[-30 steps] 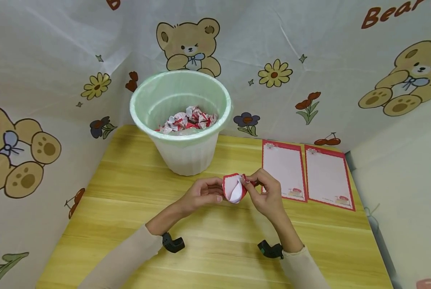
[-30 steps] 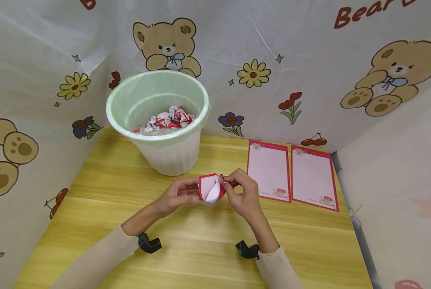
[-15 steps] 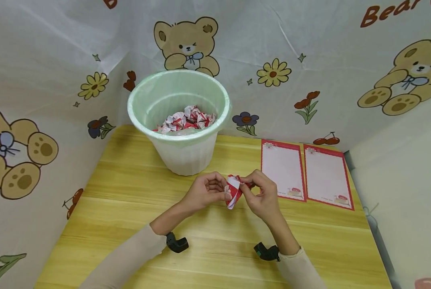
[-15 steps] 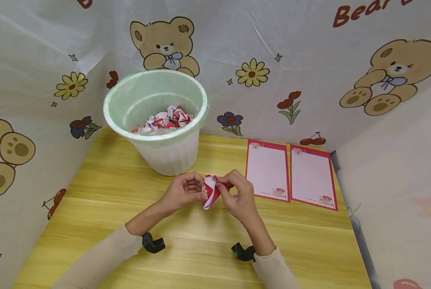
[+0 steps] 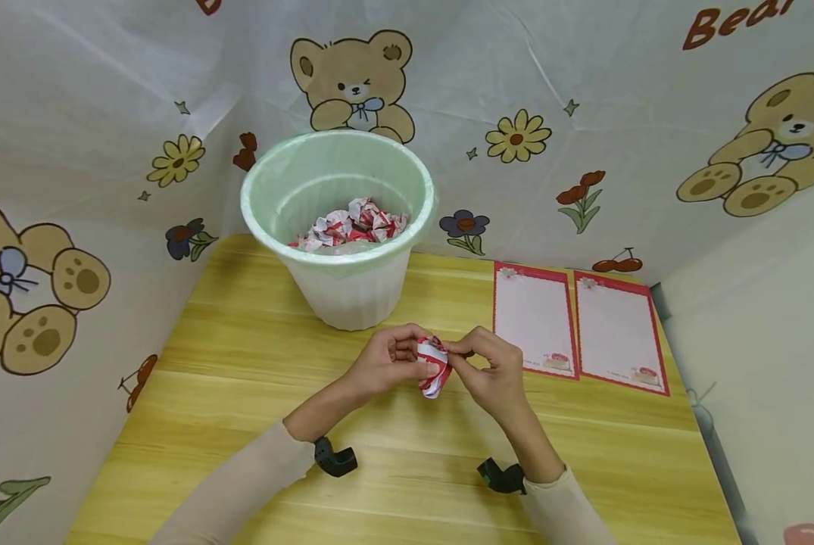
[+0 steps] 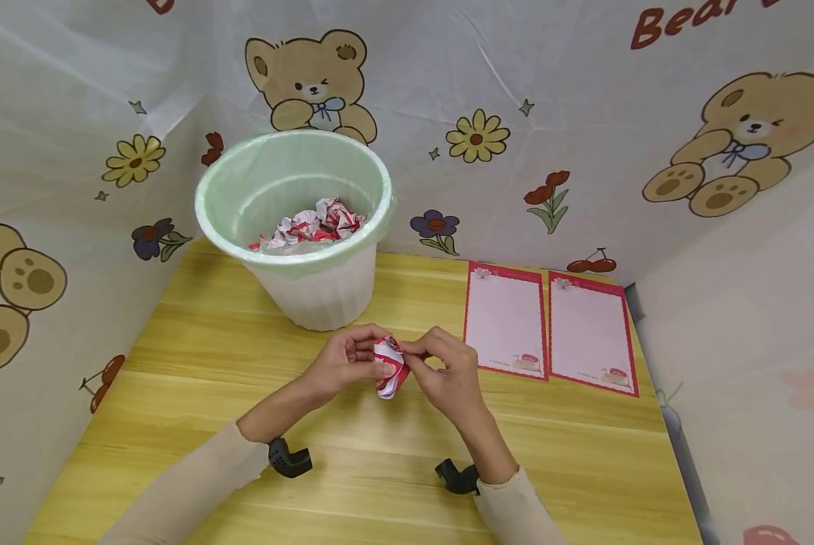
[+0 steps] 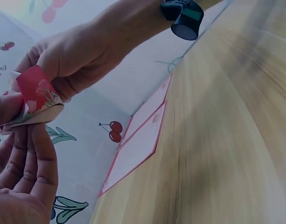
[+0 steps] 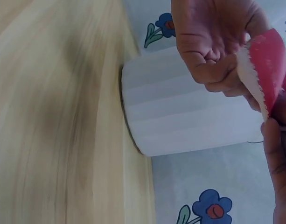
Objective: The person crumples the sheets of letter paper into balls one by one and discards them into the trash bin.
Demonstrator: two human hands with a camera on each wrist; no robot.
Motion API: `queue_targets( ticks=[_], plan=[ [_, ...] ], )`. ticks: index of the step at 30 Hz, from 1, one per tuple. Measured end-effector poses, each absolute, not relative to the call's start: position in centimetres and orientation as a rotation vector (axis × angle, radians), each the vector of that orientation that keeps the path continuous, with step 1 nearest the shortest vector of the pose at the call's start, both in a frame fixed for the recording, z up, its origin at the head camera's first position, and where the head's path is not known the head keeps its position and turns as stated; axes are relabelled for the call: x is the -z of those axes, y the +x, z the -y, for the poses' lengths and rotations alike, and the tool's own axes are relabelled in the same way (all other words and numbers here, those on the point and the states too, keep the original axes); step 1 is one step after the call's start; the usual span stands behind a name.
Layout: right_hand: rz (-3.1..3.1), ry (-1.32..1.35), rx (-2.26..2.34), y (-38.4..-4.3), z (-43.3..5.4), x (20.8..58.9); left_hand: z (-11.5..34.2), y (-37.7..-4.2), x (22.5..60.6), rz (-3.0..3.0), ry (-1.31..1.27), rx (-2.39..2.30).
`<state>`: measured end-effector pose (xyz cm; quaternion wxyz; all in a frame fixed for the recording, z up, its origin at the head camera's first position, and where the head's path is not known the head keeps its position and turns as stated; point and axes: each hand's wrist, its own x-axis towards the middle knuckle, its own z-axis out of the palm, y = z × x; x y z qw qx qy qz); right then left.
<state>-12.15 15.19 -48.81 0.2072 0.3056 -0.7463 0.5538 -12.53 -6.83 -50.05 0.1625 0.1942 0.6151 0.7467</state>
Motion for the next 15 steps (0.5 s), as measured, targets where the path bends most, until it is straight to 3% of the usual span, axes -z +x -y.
queue_targets(
  ticks=[15],
  plan=[
    [2.288, 1.084, -1.63, -10.9, -16.5, 49.7, 7.2, -12.6, 49.7, -1.685, 0.372, -2.22]
  ],
)
